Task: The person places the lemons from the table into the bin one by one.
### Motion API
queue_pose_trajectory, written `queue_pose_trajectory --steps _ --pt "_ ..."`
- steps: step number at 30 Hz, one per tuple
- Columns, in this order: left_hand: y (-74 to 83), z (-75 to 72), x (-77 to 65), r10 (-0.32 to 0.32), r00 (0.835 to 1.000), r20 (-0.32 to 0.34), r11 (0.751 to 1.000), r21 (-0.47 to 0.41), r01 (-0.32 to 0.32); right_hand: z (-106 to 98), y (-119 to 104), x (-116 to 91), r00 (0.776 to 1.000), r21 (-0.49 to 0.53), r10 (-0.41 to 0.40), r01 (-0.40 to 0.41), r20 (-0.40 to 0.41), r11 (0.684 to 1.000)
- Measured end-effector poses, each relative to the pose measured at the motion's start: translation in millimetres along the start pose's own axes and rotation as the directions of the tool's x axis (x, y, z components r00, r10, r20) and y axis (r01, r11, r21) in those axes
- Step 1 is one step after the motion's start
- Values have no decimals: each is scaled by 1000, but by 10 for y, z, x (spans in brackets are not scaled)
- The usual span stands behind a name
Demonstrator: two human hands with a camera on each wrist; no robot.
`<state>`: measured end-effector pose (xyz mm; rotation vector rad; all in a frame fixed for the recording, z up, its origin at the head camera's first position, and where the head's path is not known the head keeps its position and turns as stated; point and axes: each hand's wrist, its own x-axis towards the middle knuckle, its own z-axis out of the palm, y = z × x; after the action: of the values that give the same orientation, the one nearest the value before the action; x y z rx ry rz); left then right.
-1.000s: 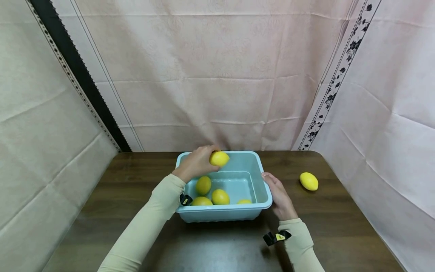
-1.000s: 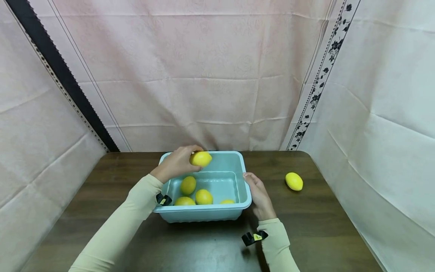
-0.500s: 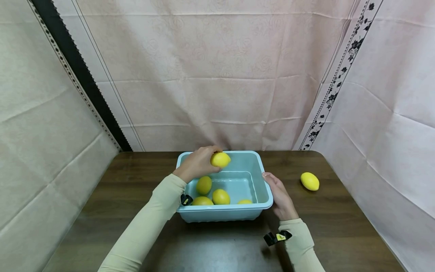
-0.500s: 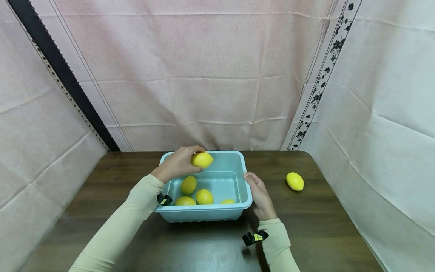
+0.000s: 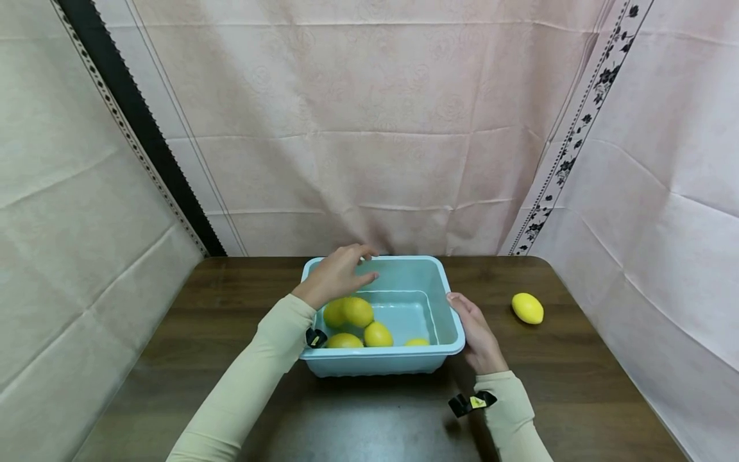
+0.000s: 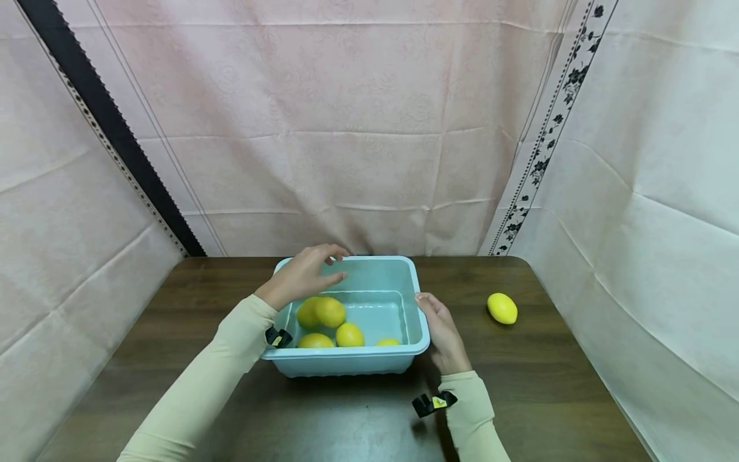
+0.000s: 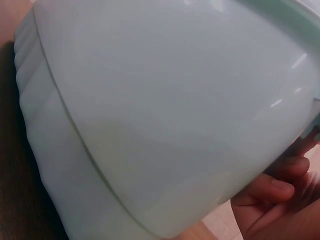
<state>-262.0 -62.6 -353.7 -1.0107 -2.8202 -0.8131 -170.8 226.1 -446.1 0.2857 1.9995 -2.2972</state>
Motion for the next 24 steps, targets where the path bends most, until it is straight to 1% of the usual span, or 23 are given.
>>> queue_pose_trajectory --steps 5,9,14,18,24 --pt "43 -69 -25 1 1000 -27 1000 -29 -1 -5 9 4 1000 -4 -6 6 5 1000" --pt "97 -152 -40 1 999 -39 999 -52 -3 -9 13 2 1000 -10 -12 12 4 1000" --pt "156 -285 -54 -3 999 -45 999 -35 1 -18 7 6 1000 -19 -16 16 5 1000" --pt "200 -379 -99 -8 999 -35 999 -35 7 -17 13 9 1000 -16 -20 20 4 1000" --pt "209 -491 -211 10 1000 0 993 -118 -10 -9 18 2 1000 -17 -30 30 9 999"
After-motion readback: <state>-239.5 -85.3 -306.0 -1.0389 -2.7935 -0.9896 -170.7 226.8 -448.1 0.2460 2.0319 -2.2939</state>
